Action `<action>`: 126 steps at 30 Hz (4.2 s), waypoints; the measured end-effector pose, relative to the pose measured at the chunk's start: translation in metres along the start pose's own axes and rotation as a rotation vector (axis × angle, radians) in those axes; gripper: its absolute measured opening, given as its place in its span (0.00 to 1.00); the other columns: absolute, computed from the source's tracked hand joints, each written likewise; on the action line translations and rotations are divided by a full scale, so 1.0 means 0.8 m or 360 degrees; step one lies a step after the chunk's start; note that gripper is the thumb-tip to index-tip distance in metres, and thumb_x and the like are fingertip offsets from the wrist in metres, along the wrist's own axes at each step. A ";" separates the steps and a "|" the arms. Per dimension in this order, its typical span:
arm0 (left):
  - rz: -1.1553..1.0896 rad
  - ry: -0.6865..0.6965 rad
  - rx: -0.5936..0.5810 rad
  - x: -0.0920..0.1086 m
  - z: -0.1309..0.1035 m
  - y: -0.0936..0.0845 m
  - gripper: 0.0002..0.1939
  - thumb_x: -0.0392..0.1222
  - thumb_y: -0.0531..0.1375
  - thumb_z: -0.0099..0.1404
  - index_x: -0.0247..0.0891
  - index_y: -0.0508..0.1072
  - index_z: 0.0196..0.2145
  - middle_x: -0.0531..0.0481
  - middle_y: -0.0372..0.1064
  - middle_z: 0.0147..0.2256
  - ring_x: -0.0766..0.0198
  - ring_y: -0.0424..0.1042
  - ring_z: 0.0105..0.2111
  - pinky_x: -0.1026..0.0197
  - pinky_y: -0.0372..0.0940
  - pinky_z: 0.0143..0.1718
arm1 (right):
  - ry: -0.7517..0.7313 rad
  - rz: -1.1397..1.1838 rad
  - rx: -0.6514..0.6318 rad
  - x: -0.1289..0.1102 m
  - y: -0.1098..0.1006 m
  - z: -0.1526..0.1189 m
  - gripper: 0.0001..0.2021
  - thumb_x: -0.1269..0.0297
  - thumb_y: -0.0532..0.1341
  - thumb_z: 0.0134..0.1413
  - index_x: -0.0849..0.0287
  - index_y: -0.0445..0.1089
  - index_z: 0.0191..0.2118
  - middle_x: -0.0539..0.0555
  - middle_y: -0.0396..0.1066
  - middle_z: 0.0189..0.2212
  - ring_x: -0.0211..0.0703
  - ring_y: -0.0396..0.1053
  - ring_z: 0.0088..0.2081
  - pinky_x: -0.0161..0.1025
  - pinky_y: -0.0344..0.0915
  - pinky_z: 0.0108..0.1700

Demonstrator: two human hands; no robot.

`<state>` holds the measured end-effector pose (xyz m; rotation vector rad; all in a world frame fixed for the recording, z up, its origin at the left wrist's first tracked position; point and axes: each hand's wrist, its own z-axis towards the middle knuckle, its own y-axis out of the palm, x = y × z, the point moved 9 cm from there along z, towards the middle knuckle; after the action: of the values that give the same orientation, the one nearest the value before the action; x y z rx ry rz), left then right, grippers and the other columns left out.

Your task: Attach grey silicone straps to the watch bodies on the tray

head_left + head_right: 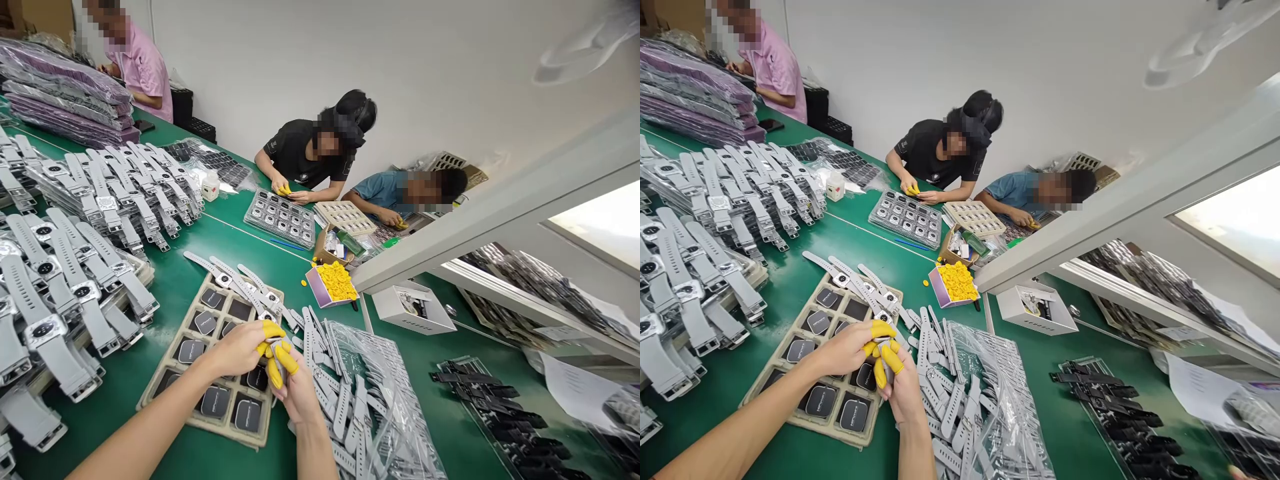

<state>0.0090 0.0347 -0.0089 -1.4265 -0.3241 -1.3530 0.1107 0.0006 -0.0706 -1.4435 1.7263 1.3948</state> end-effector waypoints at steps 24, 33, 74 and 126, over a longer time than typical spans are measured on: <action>0.0421 -0.0142 -0.0199 0.013 -0.004 0.006 0.15 0.36 0.50 0.71 0.38 0.74 0.49 0.42 0.70 0.46 0.52 0.72 0.49 0.51 0.69 0.54 | 0.0115 0.0201 0.0043 0.001 -0.006 0.003 0.22 0.50 0.75 0.48 0.56 0.63 0.25 0.39 0.52 0.13 0.25 0.39 0.14 0.26 0.42 0.13; 0.0397 -0.0123 -0.0210 0.013 -0.003 0.007 0.13 0.36 0.49 0.72 0.40 0.73 0.47 0.46 0.71 0.44 0.56 0.72 0.47 0.55 0.68 0.52 | 0.0183 0.0129 0.0025 0.005 -0.006 -0.001 0.22 0.49 0.74 0.48 0.56 0.63 0.26 0.39 0.52 0.13 0.26 0.40 0.14 0.26 0.43 0.14; -0.1444 -0.0725 0.1332 -0.084 -0.022 -0.064 0.26 0.54 0.71 0.55 0.38 0.66 0.43 0.46 0.77 0.41 0.61 0.78 0.26 0.64 0.68 0.20 | 0.0367 -0.0367 -0.0054 0.002 0.009 -0.014 0.27 0.35 0.64 0.55 0.59 0.69 0.35 0.42 0.57 0.19 0.27 0.40 0.18 0.30 0.35 0.21; -0.0038 -0.0115 -0.0010 -0.007 0.000 0.006 0.29 0.26 0.49 0.64 0.41 0.74 0.58 0.43 0.74 0.55 0.53 0.72 0.57 0.49 0.67 0.62 | 0.0101 0.0164 0.0081 -0.008 0.005 0.000 0.23 0.48 0.75 0.45 0.56 0.64 0.30 0.38 0.56 0.13 0.25 0.41 0.14 0.26 0.42 0.14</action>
<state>0.0107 0.0354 -0.0163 -1.4835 -0.3857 -1.3249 0.1094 0.0028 -0.0635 -1.4031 1.8864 1.3599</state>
